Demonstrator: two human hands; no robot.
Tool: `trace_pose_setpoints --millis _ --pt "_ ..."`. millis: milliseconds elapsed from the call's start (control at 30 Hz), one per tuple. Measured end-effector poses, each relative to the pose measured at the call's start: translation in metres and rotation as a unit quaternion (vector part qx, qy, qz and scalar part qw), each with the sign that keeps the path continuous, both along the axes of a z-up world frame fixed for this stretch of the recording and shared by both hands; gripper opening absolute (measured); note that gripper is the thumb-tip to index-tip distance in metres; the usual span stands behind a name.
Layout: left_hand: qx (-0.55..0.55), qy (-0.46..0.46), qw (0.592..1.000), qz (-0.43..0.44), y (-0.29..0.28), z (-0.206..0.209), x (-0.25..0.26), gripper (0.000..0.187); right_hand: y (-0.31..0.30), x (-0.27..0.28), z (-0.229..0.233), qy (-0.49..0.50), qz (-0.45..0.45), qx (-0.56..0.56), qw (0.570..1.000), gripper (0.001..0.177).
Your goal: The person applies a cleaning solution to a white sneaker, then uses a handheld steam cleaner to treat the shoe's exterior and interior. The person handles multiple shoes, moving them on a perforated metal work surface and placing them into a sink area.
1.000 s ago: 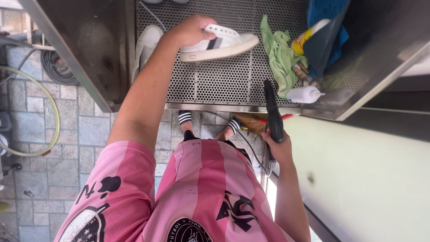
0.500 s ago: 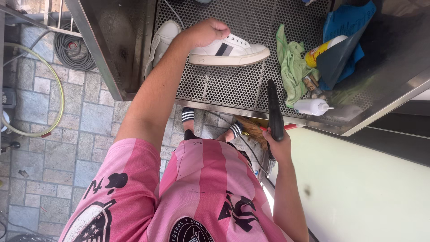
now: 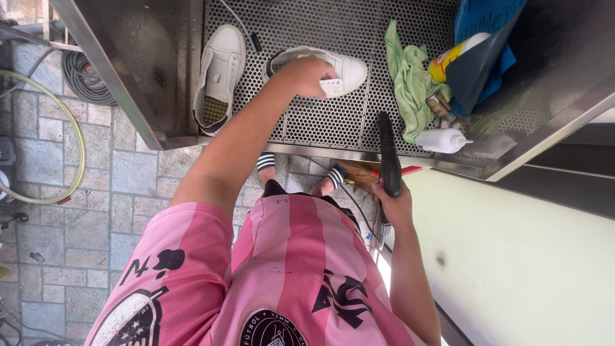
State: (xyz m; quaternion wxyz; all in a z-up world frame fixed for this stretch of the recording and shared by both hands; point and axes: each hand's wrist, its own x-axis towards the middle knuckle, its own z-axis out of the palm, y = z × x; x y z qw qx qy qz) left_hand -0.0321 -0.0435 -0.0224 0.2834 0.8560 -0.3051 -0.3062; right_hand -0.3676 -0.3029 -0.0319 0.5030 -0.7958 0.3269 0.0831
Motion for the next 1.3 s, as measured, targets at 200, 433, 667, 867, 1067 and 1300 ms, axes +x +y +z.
trace_pose_setpoints --millis 200,433,667,867,1067,1300 --pt "-0.024 -0.051 0.998 0.037 -0.010 -0.020 -0.002 0.046 0.004 0.013 0.008 -0.013 0.001 -0.034 0.999 0.033" --pt "-0.249 0.073 0.958 0.124 0.043 0.037 0.006 0.034 0.005 0.060 0.019 -0.035 0.001 -0.099 0.995 0.043" --pt "-0.475 0.223 0.808 0.268 0.071 0.096 -0.049 0.043 0.005 0.132 0.012 -0.096 -0.003 -0.020 0.995 0.039" --pt "-0.593 0.269 0.704 0.284 0.095 0.112 -0.068 0.044 0.012 0.156 -0.002 -0.100 0.021 -0.042 0.994 0.037" --pt "-0.600 0.275 0.689 0.299 0.109 0.119 -0.068 0.044 0.012 0.158 -0.005 -0.118 0.014 -0.008 0.993 0.029" --pt "-0.563 0.249 0.718 0.326 0.106 0.136 -0.066 0.048 0.018 0.157 0.000 -0.127 0.020 -0.041 0.991 0.030"
